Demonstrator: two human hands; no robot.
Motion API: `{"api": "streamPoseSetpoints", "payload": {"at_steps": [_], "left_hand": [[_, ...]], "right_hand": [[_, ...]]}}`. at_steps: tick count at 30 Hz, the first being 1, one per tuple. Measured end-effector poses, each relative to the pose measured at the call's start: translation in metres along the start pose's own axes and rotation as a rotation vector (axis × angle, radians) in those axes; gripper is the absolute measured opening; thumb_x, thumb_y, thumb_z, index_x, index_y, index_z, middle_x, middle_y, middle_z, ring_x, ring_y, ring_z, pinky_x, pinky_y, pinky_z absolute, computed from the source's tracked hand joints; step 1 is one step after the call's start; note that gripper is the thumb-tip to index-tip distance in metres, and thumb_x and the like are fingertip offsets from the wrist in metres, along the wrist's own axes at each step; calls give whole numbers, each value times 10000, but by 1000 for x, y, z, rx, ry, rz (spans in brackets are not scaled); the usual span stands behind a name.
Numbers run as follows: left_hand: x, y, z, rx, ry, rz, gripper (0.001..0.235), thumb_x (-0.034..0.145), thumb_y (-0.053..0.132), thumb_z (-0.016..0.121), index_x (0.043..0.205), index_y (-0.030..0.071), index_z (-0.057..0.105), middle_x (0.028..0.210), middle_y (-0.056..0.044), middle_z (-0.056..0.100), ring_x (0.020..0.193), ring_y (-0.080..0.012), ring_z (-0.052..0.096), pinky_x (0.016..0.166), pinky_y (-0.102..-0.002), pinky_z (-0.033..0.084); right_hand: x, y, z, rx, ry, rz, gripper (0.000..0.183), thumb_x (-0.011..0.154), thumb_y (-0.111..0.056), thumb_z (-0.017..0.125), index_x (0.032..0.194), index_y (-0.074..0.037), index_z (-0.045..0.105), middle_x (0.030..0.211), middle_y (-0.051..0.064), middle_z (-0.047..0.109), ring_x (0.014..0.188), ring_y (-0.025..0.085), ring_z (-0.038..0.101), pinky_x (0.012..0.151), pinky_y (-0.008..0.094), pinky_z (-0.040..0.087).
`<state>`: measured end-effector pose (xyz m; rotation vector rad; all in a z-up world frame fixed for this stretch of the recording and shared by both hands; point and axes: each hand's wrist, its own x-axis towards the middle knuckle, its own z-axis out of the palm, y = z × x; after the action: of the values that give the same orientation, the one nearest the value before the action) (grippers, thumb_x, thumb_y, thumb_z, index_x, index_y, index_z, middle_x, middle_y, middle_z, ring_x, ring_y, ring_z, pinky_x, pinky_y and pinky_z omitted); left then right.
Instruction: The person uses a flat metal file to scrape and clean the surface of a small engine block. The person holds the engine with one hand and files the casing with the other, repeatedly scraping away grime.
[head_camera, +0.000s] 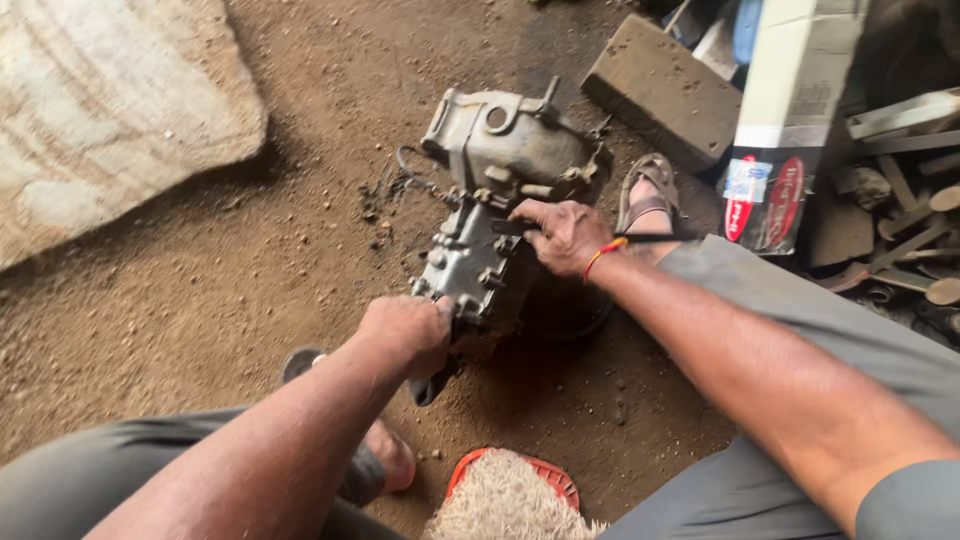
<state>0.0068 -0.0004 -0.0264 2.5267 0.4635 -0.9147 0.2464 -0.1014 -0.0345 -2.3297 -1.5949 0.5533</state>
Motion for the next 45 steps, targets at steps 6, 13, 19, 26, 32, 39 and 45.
{"api": "streamPoseSetpoints", "payload": {"at_steps": [6,13,19,26,32,39,45], "left_hand": [[7,-5,5,-22,-38,-12,369,1148,237,253,1269,89,569,1015,-92,694,936,-225,701,824,-403,565],[-11,5,-9,50,-121,-18,351,1083,175,385,1403,56,464,999,-96,702,879,-203,720,738,-348,602],[-10,2,-3,53,-33,15,371,1027,196,479,1377,72,485,1071,-112,691,963,-239,703,794,-391,581],[-8,0,-2,6,23,20,292,1036,192,473,1305,101,543,1107,-108,723,1000,-272,711,804,-412,577],[-6,8,0,46,-65,36,299,1067,165,428,1337,52,490,1034,-121,724,906,-228,748,763,-373,607],[-7,6,-2,-7,-66,11,312,1010,102,446,1311,58,517,1114,-135,729,1017,-260,746,838,-403,602],[-5,-2,3,-49,32,37,327,938,175,544,1251,79,549,1196,-157,679,1140,-322,670,946,-441,541]], "right_hand": [[-20,-3,-16,-327,49,-80,219,910,-128,577,1102,-161,677,982,133,721,926,370,698,804,485,555],[0,-22,-14,-633,-114,-245,132,853,-154,596,928,-176,703,940,88,726,886,303,724,719,446,572],[25,-38,-18,-705,-417,-124,197,860,-191,621,1018,-200,740,1087,97,744,1064,314,711,874,446,570],[18,-28,-23,-467,-318,111,422,796,-129,604,1166,-297,721,1194,113,710,1137,354,662,946,479,537],[5,9,2,-216,-125,184,334,848,-214,639,1159,-289,736,1201,112,717,1147,352,658,981,455,525],[9,4,17,99,-130,391,333,806,-243,674,1129,-286,745,1023,104,773,989,321,734,850,453,561],[-15,-10,11,-129,60,179,285,876,-216,630,1136,-242,744,1023,123,759,969,351,707,816,466,547]]}}
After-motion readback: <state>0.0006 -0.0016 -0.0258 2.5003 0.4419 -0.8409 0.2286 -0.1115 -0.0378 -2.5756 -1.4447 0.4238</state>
